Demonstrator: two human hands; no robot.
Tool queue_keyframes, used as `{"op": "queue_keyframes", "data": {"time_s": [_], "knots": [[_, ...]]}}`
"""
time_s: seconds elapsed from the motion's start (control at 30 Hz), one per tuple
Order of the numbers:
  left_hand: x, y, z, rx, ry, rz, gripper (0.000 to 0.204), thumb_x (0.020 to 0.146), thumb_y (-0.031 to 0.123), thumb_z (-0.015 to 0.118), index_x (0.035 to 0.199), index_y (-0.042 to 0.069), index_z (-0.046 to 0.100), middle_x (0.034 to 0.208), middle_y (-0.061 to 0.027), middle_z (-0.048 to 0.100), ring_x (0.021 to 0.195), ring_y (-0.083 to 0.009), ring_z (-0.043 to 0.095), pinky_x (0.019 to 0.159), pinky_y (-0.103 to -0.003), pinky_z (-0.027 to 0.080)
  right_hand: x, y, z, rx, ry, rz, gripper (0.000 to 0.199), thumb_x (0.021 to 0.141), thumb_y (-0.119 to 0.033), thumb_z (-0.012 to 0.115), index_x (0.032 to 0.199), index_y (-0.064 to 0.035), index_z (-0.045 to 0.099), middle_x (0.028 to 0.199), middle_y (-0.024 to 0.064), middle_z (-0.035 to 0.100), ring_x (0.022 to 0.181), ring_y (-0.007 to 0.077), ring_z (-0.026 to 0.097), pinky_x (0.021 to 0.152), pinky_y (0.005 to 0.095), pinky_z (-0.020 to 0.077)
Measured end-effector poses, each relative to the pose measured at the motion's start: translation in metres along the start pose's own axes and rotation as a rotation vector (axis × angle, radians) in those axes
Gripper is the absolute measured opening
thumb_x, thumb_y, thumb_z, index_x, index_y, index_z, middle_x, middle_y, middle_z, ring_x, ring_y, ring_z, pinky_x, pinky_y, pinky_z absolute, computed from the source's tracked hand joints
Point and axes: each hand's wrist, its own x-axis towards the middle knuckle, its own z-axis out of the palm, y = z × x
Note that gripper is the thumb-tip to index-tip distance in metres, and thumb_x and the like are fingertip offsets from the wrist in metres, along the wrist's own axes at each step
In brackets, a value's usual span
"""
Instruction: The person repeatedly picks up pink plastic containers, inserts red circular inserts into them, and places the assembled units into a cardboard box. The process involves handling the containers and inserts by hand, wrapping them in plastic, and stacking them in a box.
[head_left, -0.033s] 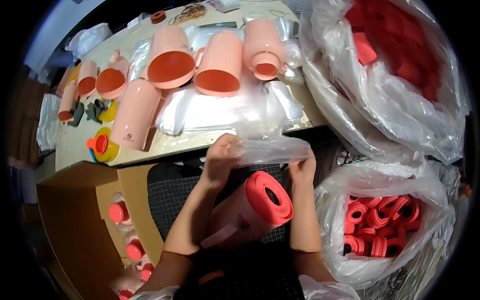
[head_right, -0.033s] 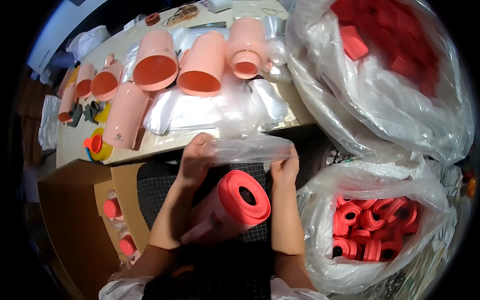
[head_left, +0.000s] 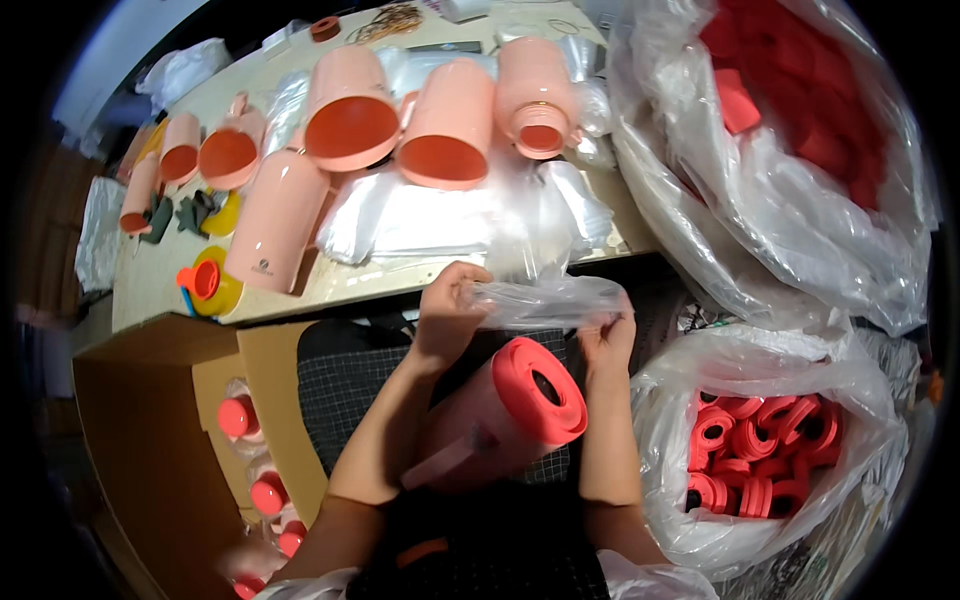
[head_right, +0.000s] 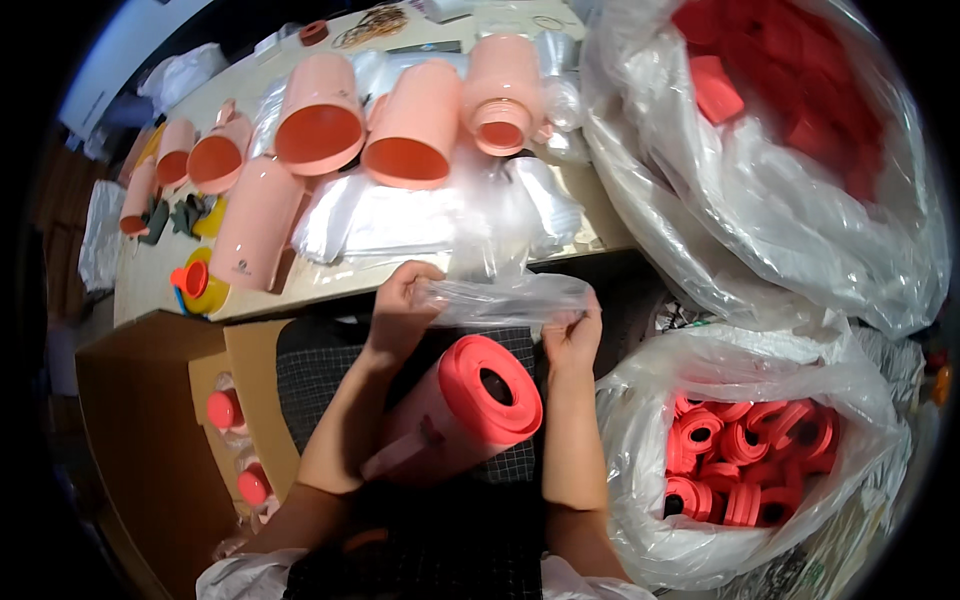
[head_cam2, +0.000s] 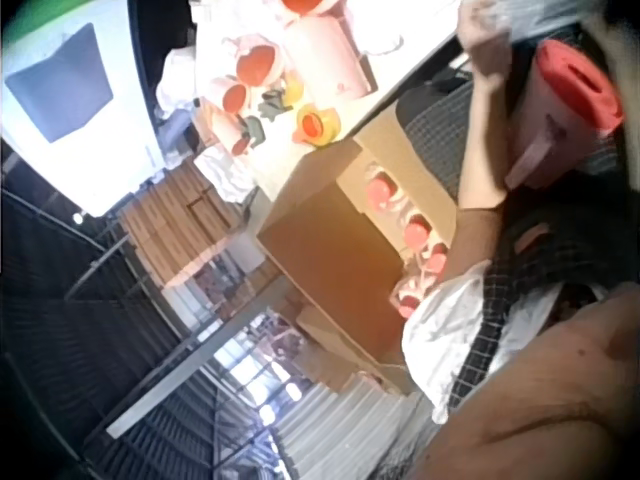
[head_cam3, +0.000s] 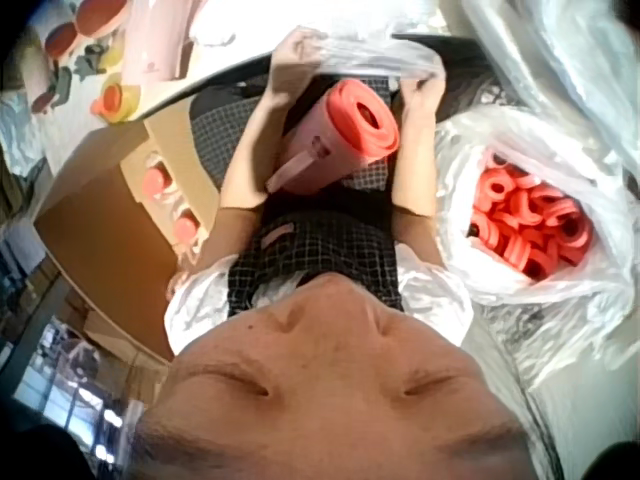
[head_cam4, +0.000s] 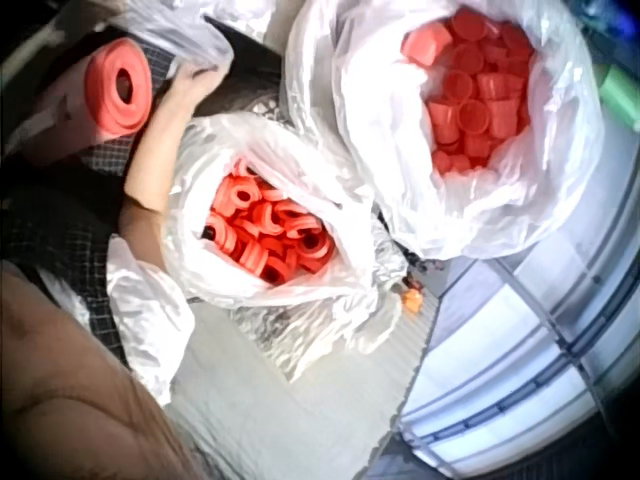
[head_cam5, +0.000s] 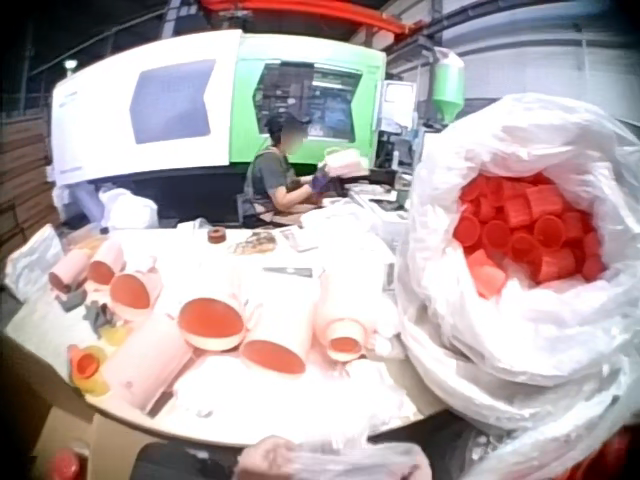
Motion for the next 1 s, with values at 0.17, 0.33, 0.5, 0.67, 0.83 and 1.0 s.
{"op": "queue_keyframes", "data": {"time_s": [0.17, 0.33, 0.5, 0.67, 0.83, 1.0], "knots": [[-0.019, 0.003, -0.029, -0.493, 0.07, -0.343, 0.017, 0.087, 0.004, 0.066, 0.104, 0.002, 0.062, 0.089, -0.0018, 0.06, 0.084, -0.0072, 0.052, 0.07, -0.028, 0.046, -0.09, 0.049, -0.009, -1.044, 0.12, -0.603, 0.025, 0.102, -0.028, 0.053, 0.091, -0.0055, 0.055, 0.082, 0.0008, 0.054, 0.075, 0.0108, 0.052, 0.069, 0.0262, 0.0463], [-0.137, 0.107, -0.065, 0.657, 0.088, 0.451, 0.057, 0.084, 0.024, 0.074, 0.13, 0.002, 0.049, 0.109, -0.0177, 0.058, 0.099, -0.038, 0.059, 0.088, -0.044, 0.051, -0.194, 0.07, 0.015, -1.562, -0.566, -0.809, 0.057, 0.104, -0.04, 0.037, 0.131, 0.0076, 0.052, 0.129, 0.0259, 0.053, 0.116, 0.045, 0.051, 0.104, 0.0472, 0.0369], [-0.246, 0.062, -0.103, 0.75, 0.327, -0.169, 0.049, 0.083, 0.018, 0.07, 0.128, 0.004, 0.055, 0.105, -0.0186, 0.058, 0.097, -0.0415, 0.061, 0.081, -0.048, 0.053, -0.218, 0.12, -0.046, -1.191, -0.798, 0.159, 0.077, 0.068, -0.005, 0.089, 0.132, 0.0007, 0.047, 0.129, 0.0193, 0.051, 0.122, 0.0302, 0.054, 0.102, 0.0434, 0.0445], [-0.301, 0.081, -0.151, 1.064, 0.442, -0.03, 0.03, 0.084, 0.013, 0.066, 0.111, 0.005, 0.061, 0.089, -0.0168, 0.058, 0.078, -0.0387, 0.061, 0.066, -0.043, 0.053, -0.228, 0.161, 0.062, -1.142, -1.317, 0.436, 0.058, 0.078, -0.01, 0.083, 0.128, 0.0007, 0.054, 0.12, 0.0155, 0.064, 0.103, 0.02, 0.064, 0.092, 0.0346, 0.0518], [-0.393, 0.114, -0.244, 1.155, 1.106, -0.044, 0.022, 0.095, 0.022, 0.058, 0.096, 0.001, 0.061, 0.084, -0.0135, 0.062, 0.074, -0.0285, 0.061, 0.07, -0.041, 0.049, -0.292, 0.199, 0.171, -0.948, -1.784, 0.516, 0.059, 0.082, -0.005, 0.078, 0.136, -0.0005, 0.053, 0.117, 0.0137, 0.066, 0.099, 0.0219, 0.066, 0.088, 0.0342, 0.0539], [-0.542, 0.002, -0.336, 0.388, 1.4, -0.626, 0.026, 0.104, 0.024, 0.05, 0.094, 0.004, 0.064, 0.076, -0.0049, 0.061, 0.072, -0.0157, 0.059, 0.066, -0.033, 0.048, -0.302, 0.215, 0.142, -0.983, -1.771, 0.605, 0.052, 0.085, 0.001, 0.072, 0.134, -0.0006, 0.056, 0.114, 0.0124, 0.067, 0.099, 0.0188, 0.066, 0.087, 0.0321, 0.0541]]}}
